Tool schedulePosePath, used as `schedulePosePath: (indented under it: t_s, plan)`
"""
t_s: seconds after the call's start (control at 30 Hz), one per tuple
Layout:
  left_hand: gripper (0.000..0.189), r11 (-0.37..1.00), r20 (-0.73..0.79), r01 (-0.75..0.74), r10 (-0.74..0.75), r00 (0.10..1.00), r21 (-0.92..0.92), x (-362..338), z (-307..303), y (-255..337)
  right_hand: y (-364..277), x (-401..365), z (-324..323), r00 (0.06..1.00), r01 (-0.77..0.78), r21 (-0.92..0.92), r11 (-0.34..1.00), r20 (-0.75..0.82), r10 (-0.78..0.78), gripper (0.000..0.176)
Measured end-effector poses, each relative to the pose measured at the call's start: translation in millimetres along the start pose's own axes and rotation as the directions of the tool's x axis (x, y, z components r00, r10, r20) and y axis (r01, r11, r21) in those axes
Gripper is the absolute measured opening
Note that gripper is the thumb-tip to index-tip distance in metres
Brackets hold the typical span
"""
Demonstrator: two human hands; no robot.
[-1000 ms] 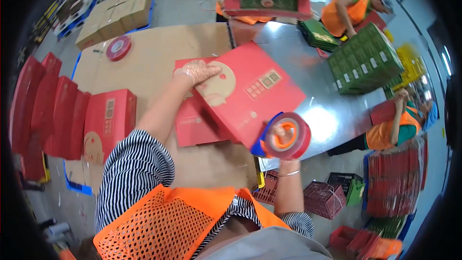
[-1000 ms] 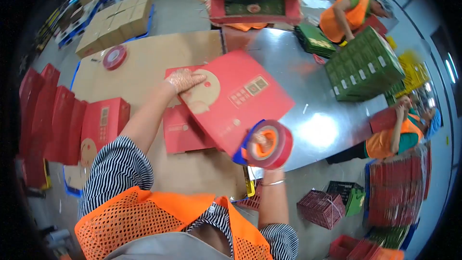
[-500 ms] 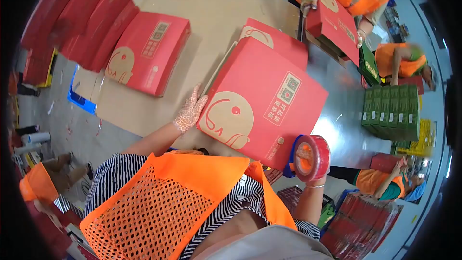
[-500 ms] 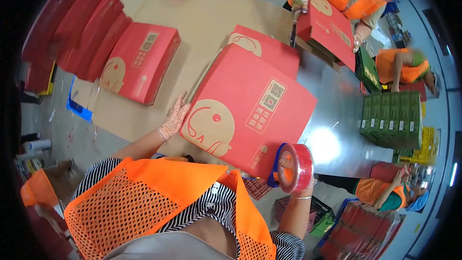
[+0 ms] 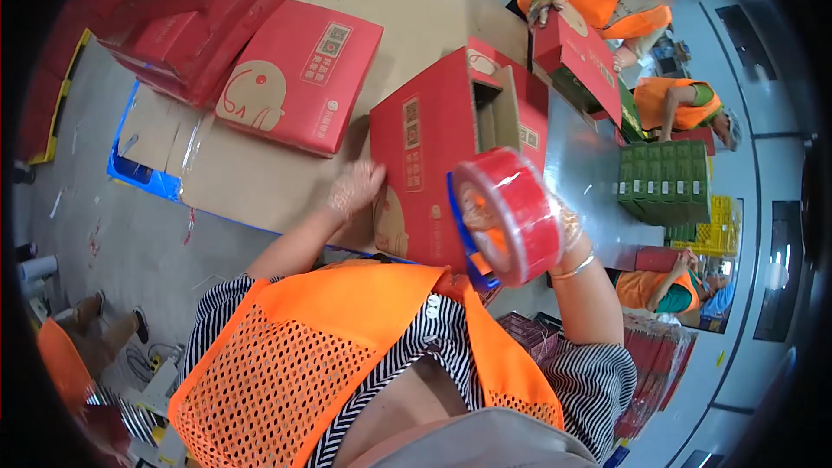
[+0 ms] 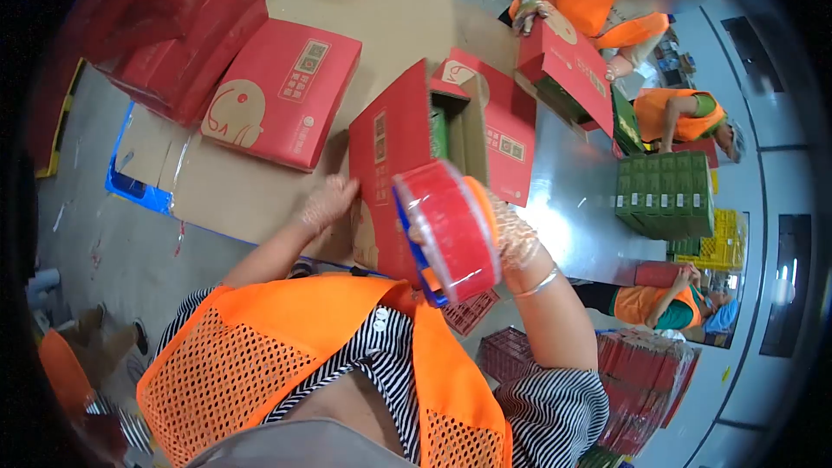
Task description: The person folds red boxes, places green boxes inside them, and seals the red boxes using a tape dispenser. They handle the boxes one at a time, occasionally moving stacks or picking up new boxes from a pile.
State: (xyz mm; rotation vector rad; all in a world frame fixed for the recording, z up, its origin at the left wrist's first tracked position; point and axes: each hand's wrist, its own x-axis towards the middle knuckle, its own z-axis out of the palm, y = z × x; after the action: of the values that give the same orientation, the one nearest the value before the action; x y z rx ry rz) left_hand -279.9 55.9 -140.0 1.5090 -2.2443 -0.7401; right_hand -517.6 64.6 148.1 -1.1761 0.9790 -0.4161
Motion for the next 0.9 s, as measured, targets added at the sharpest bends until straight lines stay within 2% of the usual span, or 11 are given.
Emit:
schedulePosePath:
  t_s: [0.07,0.13,0.17,0.2,0.23,0.3,0.33,0.4,0.5,0.73,0.9]
  plan:
    - [0.051,0.867,-0.464,-0.045,-0.221,0.858,-0.497,36.9,-71.9,34.2,-7.0,23.0,1.3,0.943,0.174,-0.536,0.826,0.332,0.017,0.036]
    - [0.060,0.859,-0.624,-0.265,-0.077,0.777,-0.437,74.5,-131.0,59.1,3.4,7.2,12.6,0.985,0.168,-0.381,0.909,0.089,-0.145,0.038]
    - [0.065,0.861,-0.676,-0.370,0.042,0.736,-0.348,94.6,-147.2,58.5,-1.8,-5.2,28.4,0.952,0.256,-0.627,0.736,0.032,-0.305,0.042]
    - [0.065,0.858,-0.676,-0.378,0.049,0.736,-0.349,108.1,-153.3,54.0,-6.9,-17.6,42.1,0.887,0.274,-0.825,0.494,0.018,-0.461,0.046]
    - [0.063,0.764,-0.531,-0.327,-0.024,0.847,-0.556,120.8,-154.5,51.6,5.7,-28.7,36.3,0.888,0.263,-0.829,0.493,0.007,-0.460,0.046]
    - [0.060,0.638,-0.341,-0.234,-0.047,0.939,-0.733,128.5,-156.8,54.5,62.0,-60.0,-15.2,0.807,0.382,-0.182,0.906,-0.412,-0.423,0.051]
    - [0.054,0.653,-0.299,-0.205,-0.034,0.954,-0.729,126.1,-163.7,54.6,83.5,-75.7,-37.5,0.769,0.468,0.207,0.859,-0.575,-0.279,0.053]
    - [0.037,0.595,-0.341,-0.266,-0.015,0.940,-0.758,132.7,-150.4,46.2,91.5,-87.6,-88.1,0.940,0.217,-0.371,0.903,-0.170,-0.296,0.058]
    - [0.036,0.632,-0.132,-0.197,0.148,0.980,-0.749,122.6,-165.0,41.3,72.3,-65.8,-21.2,0.865,0.282,-0.571,0.771,-0.196,-0.462,0.057]
    - [0.061,0.827,0.045,-0.067,0.110,0.993,-0.558,91.1,-180.0,50.1,43.5,-8.4,11.5,0.892,0.214,-0.553,0.805,-0.226,-0.392,0.055]
    - [0.061,0.860,-0.072,-0.159,0.142,0.987,-0.484,98.5,-166.7,45.8,42.8,-16.1,11.8,0.864,0.157,-0.534,0.831,-0.334,-0.378,0.054]
